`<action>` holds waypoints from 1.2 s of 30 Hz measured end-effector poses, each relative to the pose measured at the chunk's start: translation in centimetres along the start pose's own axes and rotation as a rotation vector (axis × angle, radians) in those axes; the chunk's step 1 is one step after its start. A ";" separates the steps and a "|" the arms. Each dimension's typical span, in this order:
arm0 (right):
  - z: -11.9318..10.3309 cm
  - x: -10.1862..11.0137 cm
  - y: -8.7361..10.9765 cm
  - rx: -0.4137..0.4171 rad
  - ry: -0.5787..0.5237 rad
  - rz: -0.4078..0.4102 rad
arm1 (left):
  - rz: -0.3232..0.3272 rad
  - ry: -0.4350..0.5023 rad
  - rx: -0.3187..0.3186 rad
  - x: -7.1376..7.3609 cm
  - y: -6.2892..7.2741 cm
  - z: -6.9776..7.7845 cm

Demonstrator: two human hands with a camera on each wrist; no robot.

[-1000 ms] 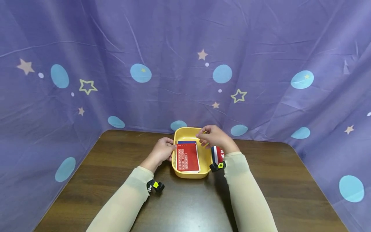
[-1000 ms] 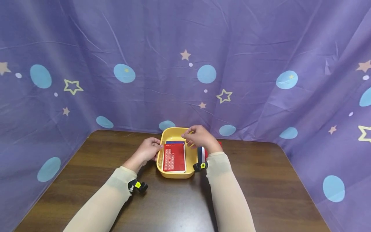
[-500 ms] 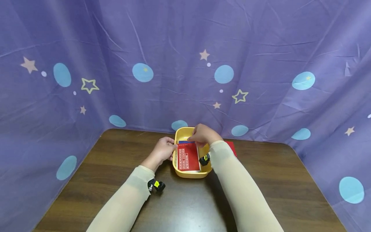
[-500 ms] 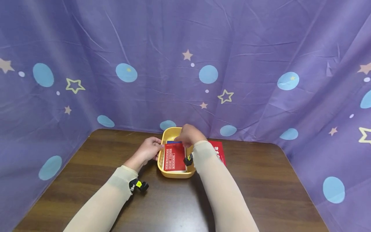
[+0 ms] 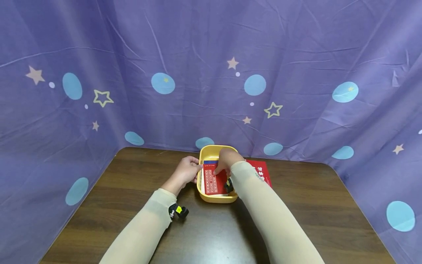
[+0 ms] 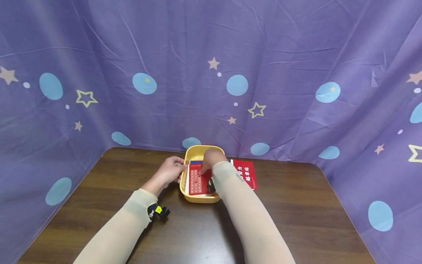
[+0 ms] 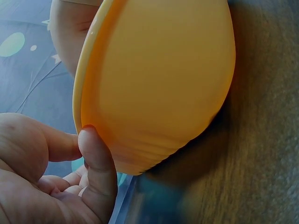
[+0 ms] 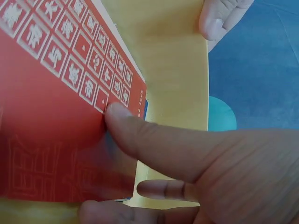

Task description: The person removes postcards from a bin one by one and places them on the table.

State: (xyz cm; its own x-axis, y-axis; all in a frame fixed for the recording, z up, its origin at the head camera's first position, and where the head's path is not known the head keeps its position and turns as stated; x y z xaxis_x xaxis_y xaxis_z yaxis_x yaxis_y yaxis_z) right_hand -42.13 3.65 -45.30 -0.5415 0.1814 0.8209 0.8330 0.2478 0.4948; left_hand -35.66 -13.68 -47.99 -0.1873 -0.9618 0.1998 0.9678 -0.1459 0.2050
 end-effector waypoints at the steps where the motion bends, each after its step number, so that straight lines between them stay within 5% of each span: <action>1: 0.1 0.0 0.0 -0.005 -0.010 -0.002 | 0.000 -0.001 -0.002 0.0 0.0 0.0; 6: 0.3 0.4 -0.3 0.000 -0.026 0.005 | 0.009 -0.003 -0.007 0.1 0.0 0.1; 12: 1.2 1.2 -2.5 0.108 -0.001 0.115 | 0.009 -0.004 -0.007 0.1 -0.2 0.0; 17: -0.2 3.0 1.0 0.138 -0.160 0.128 | 0.010 0.003 -0.009 0.3 -0.2 0.0; 23: 0.5 3.6 2.4 0.165 -0.326 0.068 | 0.011 -0.004 -0.008 0.2 -0.1 0.2; 32: 4.5 3.6 3.3 0.205 -0.555 0.103 | -0.023 0.008 0.013 0.1 -0.2 -0.5; 36: 6.4 3.3 3.9 0.270 -0.720 0.108 | -0.076 0.089 0.010 0.1 -0.7 -1.6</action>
State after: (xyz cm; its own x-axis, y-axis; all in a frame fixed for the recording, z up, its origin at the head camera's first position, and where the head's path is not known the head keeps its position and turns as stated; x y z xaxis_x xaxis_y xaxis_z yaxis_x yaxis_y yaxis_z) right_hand -41.38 11.36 -42.49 -0.4765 0.7682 0.4275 0.8787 0.4003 0.2599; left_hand -36.10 -14.08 -49.62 -0.2439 -0.9649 0.0972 0.9497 -0.2173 0.2257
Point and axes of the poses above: each hand's wrist, its own y-axis away from the middle knuckle, its own x-axis out of the back of the hand, z = x × y, the point moved 7 cm from there along -y, towards the middle knuckle, and after that the axes turned 7 degrees about -z, right-handed, at the moved point
